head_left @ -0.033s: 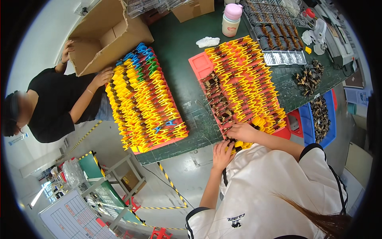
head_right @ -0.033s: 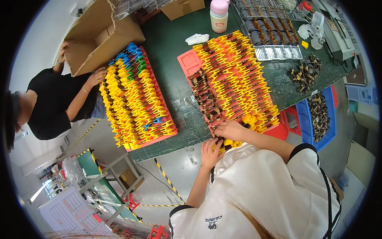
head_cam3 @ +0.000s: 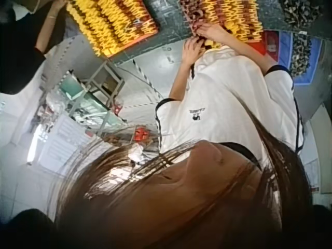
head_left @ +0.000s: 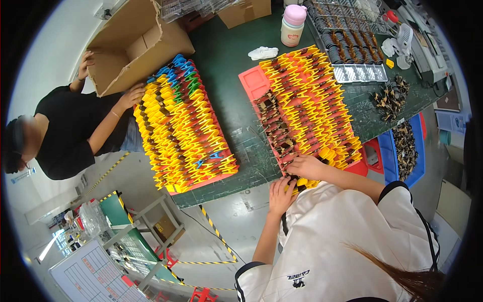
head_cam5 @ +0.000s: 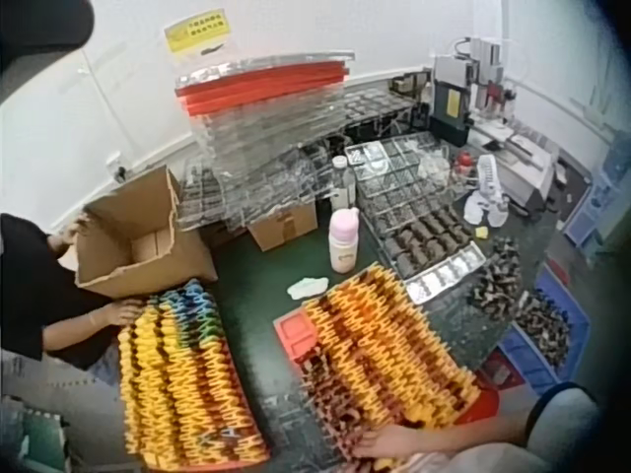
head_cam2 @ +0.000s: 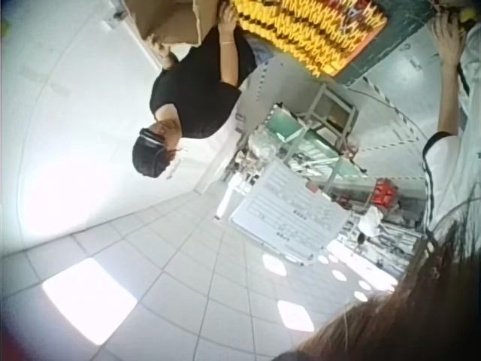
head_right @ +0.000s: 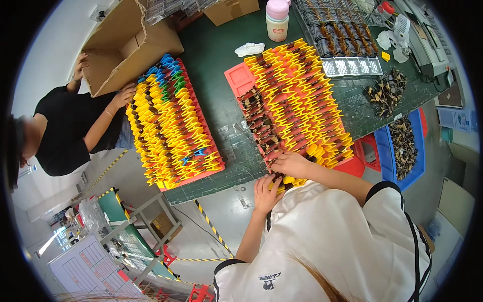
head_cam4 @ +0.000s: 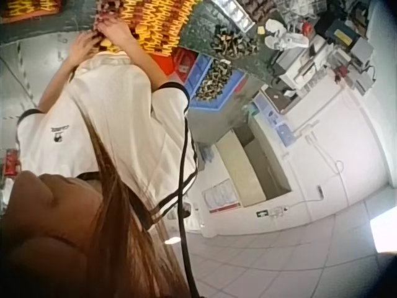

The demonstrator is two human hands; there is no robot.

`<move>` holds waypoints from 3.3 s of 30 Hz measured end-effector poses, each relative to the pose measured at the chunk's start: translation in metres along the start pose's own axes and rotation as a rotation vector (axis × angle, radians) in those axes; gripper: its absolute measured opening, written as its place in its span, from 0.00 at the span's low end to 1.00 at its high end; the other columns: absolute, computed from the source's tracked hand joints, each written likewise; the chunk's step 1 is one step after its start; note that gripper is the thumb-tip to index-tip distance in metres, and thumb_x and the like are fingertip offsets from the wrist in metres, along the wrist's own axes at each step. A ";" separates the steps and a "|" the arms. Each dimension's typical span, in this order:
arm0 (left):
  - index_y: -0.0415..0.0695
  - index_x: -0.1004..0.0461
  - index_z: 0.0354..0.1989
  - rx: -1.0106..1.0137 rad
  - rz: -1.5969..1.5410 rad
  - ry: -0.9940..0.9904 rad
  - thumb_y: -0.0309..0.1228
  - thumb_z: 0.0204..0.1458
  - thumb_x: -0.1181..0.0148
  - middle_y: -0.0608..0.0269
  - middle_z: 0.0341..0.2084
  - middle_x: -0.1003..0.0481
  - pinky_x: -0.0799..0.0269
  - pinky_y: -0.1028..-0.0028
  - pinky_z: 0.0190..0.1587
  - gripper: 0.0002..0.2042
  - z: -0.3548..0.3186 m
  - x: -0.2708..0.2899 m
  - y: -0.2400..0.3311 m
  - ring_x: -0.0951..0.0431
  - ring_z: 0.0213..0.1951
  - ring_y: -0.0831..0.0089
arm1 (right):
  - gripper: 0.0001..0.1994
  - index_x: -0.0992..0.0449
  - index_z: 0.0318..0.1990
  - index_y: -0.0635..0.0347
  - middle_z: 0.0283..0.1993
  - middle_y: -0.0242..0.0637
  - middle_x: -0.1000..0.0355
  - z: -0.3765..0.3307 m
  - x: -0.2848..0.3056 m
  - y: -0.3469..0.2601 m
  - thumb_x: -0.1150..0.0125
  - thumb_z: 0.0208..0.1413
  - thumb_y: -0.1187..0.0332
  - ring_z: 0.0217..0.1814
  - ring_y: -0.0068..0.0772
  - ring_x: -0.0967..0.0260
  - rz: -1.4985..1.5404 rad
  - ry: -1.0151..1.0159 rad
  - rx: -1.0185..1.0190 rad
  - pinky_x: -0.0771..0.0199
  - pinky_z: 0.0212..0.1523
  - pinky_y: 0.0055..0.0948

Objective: The recorder is seen sorting and assembling small colored electronic components into various trays and molds at a factory workbench.

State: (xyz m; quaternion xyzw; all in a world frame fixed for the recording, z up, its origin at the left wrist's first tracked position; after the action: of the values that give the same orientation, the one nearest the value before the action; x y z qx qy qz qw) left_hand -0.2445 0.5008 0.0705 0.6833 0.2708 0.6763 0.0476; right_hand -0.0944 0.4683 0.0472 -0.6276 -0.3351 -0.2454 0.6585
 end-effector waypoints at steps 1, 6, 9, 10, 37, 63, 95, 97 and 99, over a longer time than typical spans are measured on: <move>0.53 0.30 0.50 0.002 0.008 0.019 0.40 0.41 0.35 0.65 0.52 0.36 0.44 0.60 0.59 0.24 0.000 0.001 0.000 0.41 0.58 0.65 | 0.13 0.27 0.41 0.51 0.38 0.27 0.27 0.000 -0.002 0.000 0.43 0.45 0.66 0.43 0.29 0.29 0.000 0.001 0.000 0.31 0.45 0.28; 0.53 0.28 0.48 -0.009 0.016 0.065 0.41 0.38 0.32 0.63 0.52 0.37 0.45 0.58 0.59 0.25 -0.004 0.001 -0.002 0.42 0.57 0.62 | 0.11 0.27 0.39 0.50 0.36 0.25 0.28 -0.004 0.003 -0.010 0.45 0.46 0.65 0.43 0.27 0.30 0.012 0.126 0.053 0.31 0.45 0.27; 0.53 0.28 0.48 -0.013 0.005 0.032 0.42 0.37 0.32 0.62 0.53 0.38 0.46 0.57 0.59 0.25 -0.005 0.000 -0.003 0.42 0.58 0.62 | 0.11 0.27 0.39 0.49 0.36 0.25 0.28 -0.005 -0.004 -0.007 0.43 0.46 0.65 0.43 0.27 0.30 0.031 0.097 -0.039 0.31 0.46 0.28; 0.53 0.28 0.48 0.002 -0.001 0.030 0.42 0.37 0.31 0.62 0.53 0.38 0.46 0.57 0.60 0.26 -0.005 -0.001 -0.005 0.42 0.58 0.61 | 0.11 0.27 0.39 0.49 0.36 0.25 0.28 -0.004 -0.004 -0.007 0.43 0.46 0.65 0.43 0.27 0.30 0.034 0.096 -0.038 0.31 0.46 0.28; 0.51 0.29 0.49 -0.026 0.032 0.029 0.46 0.37 0.32 0.54 0.54 0.38 0.42 0.50 0.56 0.28 0.014 0.006 -0.013 0.41 0.54 0.50 | 0.10 0.24 0.43 0.46 0.35 0.29 0.28 -0.015 0.050 0.016 0.44 0.56 0.58 0.34 0.30 0.28 0.168 0.402 -0.221 0.27 0.33 0.30; 0.50 0.34 0.49 -0.113 0.219 -0.020 0.55 0.34 0.31 0.53 0.53 0.42 0.50 0.44 0.59 0.35 0.022 -0.007 0.020 0.46 0.59 0.52 | 0.37 0.43 0.61 0.45 0.65 0.48 0.50 -0.277 0.069 0.231 0.35 0.39 0.62 0.65 0.55 0.53 -0.274 1.006 -1.676 0.41 0.56 0.52; 0.44 0.40 0.58 0.348 -0.178 0.475 0.27 0.49 0.47 0.54 0.57 0.41 0.48 0.55 0.62 0.24 0.076 0.022 -0.007 0.44 0.61 0.53 | 0.31 0.28 0.52 0.52 0.59 0.40 0.37 -0.364 0.014 0.354 0.42 0.46 0.41 0.65 0.57 0.55 -0.091 0.889 -1.971 0.44 0.53 0.60; 0.44 0.38 0.56 0.326 -0.214 0.487 0.27 0.50 0.48 0.54 0.56 0.40 0.48 0.56 0.62 0.22 0.085 0.026 -0.002 0.44 0.61 0.54 | 0.29 0.29 0.52 0.51 0.58 0.41 0.36 -0.367 0.020 0.356 0.42 0.46 0.42 0.64 0.56 0.53 -0.106 0.882 -1.963 0.43 0.52 0.58; 0.43 0.38 0.55 0.317 -0.240 0.491 0.26 0.50 0.48 0.54 0.55 0.40 0.48 0.56 0.62 0.22 0.090 0.029 -0.001 0.44 0.60 0.54 | 0.28 0.29 0.52 0.51 0.57 0.41 0.36 -0.369 0.026 0.357 0.42 0.47 0.43 0.62 0.55 0.51 -0.127 0.860 -1.948 0.42 0.51 0.57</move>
State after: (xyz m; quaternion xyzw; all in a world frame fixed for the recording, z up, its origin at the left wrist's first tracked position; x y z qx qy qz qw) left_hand -0.1607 0.5414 0.0893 0.4614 0.4552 0.7601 -0.0468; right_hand 0.2367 0.1381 -0.1652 -0.7255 0.2339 -0.6425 -0.0782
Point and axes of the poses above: each hand's wrist, its own z-axis towards the middle knuckle, its own x-axis out of the back of the hand, y = z × x, the point moved 5 cm from there along z, towards the middle knuckle
